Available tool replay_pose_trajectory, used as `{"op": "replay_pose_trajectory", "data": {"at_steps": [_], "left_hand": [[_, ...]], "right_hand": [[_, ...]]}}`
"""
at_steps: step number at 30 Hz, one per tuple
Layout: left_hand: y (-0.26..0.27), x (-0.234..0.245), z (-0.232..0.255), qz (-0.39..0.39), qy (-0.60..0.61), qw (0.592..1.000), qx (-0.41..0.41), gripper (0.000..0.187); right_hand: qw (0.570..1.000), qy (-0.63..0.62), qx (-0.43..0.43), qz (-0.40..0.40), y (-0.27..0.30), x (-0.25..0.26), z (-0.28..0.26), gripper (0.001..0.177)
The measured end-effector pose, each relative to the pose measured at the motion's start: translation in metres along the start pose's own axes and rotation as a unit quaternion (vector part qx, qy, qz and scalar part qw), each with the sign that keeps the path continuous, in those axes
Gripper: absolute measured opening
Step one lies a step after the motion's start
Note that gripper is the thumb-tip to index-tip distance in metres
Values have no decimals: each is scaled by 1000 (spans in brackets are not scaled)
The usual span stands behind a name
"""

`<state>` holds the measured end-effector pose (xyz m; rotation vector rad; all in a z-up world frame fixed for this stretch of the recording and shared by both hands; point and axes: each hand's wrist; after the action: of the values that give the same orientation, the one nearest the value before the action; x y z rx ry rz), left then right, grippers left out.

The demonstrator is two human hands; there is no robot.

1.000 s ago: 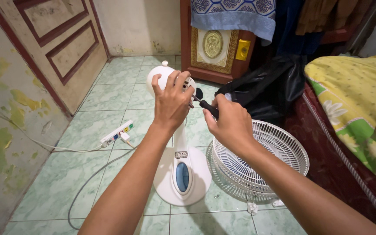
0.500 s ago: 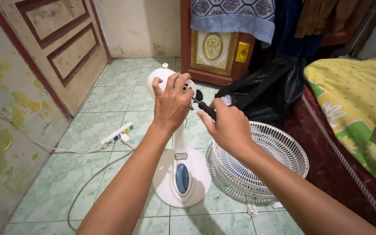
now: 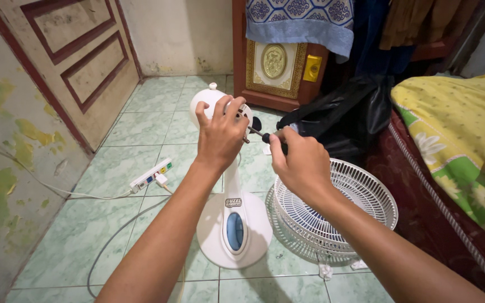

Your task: The person removes the front grille of a white pedestal fan by hand, then uses a screwdriver to loosen and remove screws from the rear motor housing. The fan remains partially disassembled with the grille set aside and the motor housing exposed.

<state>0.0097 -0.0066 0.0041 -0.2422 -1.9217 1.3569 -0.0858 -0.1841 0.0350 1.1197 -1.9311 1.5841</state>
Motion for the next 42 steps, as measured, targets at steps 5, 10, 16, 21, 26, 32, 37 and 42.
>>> {"op": "replay_pose_trajectory", "data": {"at_steps": [5, 10, 16, 21, 26, 32, 37, 42], "left_hand": [[0, -1, 1, 11, -56, 997, -43, 4], [0, -1, 0, 5, -72, 995, -73, 6], [-2, 4, -3, -7, -62, 994, -95, 9], [-7, 3, 1, -18, -33, 994, -106, 9], [-6, 3, 10, -21, -46, 990, -128, 10], [5, 5, 35, -52, -13, 983, -177, 10], [15, 9, 65, -70, 21, 972, -222, 12], [28, -4, 114, -113, 72, 967, -216, 11]], "right_hand": [[1000, -3, 7, -5, 2, 1, 4, 24], [1000, 6, 5, -6, 2, -2, 6, 26], [1000, 8, 3, -13, 2, -3, 5, 27], [1000, -11, 9, 7, 3, -1, 6, 25], [1000, 5, -20, -12, 7, 4, 12, 27], [999, -16, -40, 3, 26, 7, 29, 27], [999, -39, -32, 14, 51, 2, 50, 26], [990, -81, -106, -45, 89, -12, 80, 22]]}}
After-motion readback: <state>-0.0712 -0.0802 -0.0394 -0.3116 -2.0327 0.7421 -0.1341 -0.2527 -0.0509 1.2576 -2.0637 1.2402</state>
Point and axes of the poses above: each hand's wrist, its own y-axis away from the middle knuckle, its own x-axis out of the back of the hand, z = x × y, and after that the axes turned 15 degrees about y, right-handed
